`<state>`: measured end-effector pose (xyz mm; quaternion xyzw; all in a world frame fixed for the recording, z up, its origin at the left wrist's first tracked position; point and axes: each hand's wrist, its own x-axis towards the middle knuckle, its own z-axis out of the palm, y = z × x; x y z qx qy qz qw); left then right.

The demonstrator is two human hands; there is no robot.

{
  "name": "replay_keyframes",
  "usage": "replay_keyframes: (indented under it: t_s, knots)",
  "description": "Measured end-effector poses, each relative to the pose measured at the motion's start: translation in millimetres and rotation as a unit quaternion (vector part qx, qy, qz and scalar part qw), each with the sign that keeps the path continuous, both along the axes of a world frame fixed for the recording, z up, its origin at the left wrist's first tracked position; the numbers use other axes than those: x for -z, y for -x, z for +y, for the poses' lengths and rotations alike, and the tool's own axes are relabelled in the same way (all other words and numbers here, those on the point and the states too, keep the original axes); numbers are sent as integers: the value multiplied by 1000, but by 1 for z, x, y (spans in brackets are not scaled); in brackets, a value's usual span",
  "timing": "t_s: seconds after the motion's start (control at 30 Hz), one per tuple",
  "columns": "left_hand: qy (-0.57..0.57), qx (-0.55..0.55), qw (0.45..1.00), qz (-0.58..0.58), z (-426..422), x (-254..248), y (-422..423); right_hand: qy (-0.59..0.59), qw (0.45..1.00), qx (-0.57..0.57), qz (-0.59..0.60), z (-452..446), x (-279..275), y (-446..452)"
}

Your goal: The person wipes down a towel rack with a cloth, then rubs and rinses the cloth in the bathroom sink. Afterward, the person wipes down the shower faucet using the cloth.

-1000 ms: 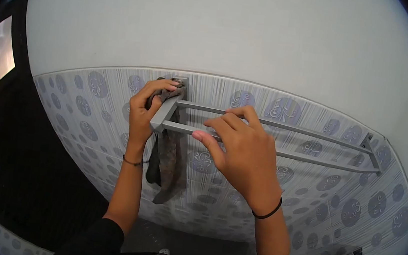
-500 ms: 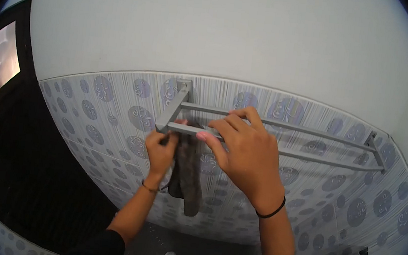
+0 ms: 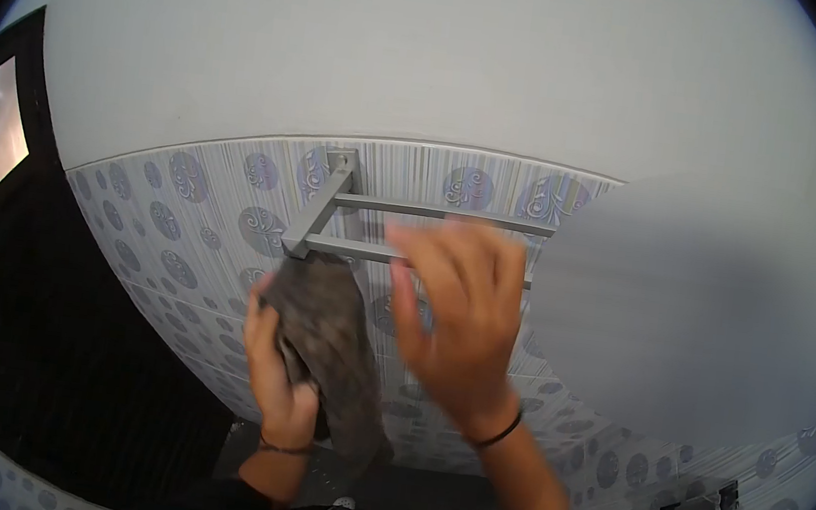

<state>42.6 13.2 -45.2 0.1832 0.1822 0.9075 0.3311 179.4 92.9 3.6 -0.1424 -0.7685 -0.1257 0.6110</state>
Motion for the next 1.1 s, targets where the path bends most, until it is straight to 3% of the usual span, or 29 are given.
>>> replay_keyframes:
  t_s: [0.03, 0.07, 0.1, 0.17, 0.2, 0.23, 0.27, 0.3, 0.33, 0.37, 0.43, 0.5, 0.57, 0.63, 0.7, 0.77, 0.83, 0.87, 0.9, 0.97, 1.1]
  knots:
    - [41, -55, 993, 92, 1, 23, -2, -47, 997, -17, 50, -8, 18, -3]
    - [81, -107, 974, 180, 3, 41, -4, 36, 997, -54, 29, -21, 35, -4]
    - [82, -102, 977, 171, 2, 52, -6, 120, 989, -90, 6, -38, 54, -3]
    - [61, -43, 925, 372, 0, 68, -2, 257, 963, -76, 6, -54, 95, 6]
    - [74, -14, 914, 399, -5, 65, -4, 254, 965, -71, 0, -55, 118, 10]
    - [71, -12, 917, 393, -7, 59, -5, 374, 912, -141, 88, -54, 142, 13]
    - [69, 67, 891, 444, -9, 51, -6, 485, 831, -205, 177, -54, 153, 13]
    - [66, 145, 856, 492, -12, 40, -4, 487, 832, -201, 176, -53, 151, 7]
    - [49, 124, 799, 586, -18, 24, 3, 426, 873, -176, 160, -48, 145, -3]
    - [48, 126, 800, 584, -22, 16, 12, 362, 909, -151, 143, -43, 136, -11]
    - [-85, -94, 751, 648, -25, 3, 28, 232, 961, -70, 133, -49, 85, -21]
    - [-149, -313, 716, 606, -18, -18, 39, 152, 981, -14, 117, -46, 42, -15]
    - [-159, -449, 690, 544, 19, -22, 47, 34, 998, 8, 42, -33, -6, 2]
    - [-64, -414, 787, 454, 48, -21, 31, 12, 996, 77, 30, -25, -17, 32]
    - [-63, -383, 820, 421, 71, -12, 42, -6, 987, 156, 48, -11, -9, 49]
    - [-80, -382, 829, 401, 82, -14, 29, -69, 985, 155, 39, 5, 6, 45]
    - [-180, -390, 796, 427, 97, -9, 39, -55, 983, 174, 24, 8, 10, 15]
    - [-169, -442, 760, 447, 103, -9, 38, -73, 975, 206, 28, 16, 14, -2]
    - [-170, -436, 765, 442, 110, -9, 41, -90, 967, 237, 30, 23, 17, -20]
    - [-287, -469, 714, 434, 128, -8, 54, -75, 960, 269, 7, 31, 19, -61]
    - [-307, -477, 706, 425, 136, -4, 62, -50, 936, 348, -8, 44, 19, -133]
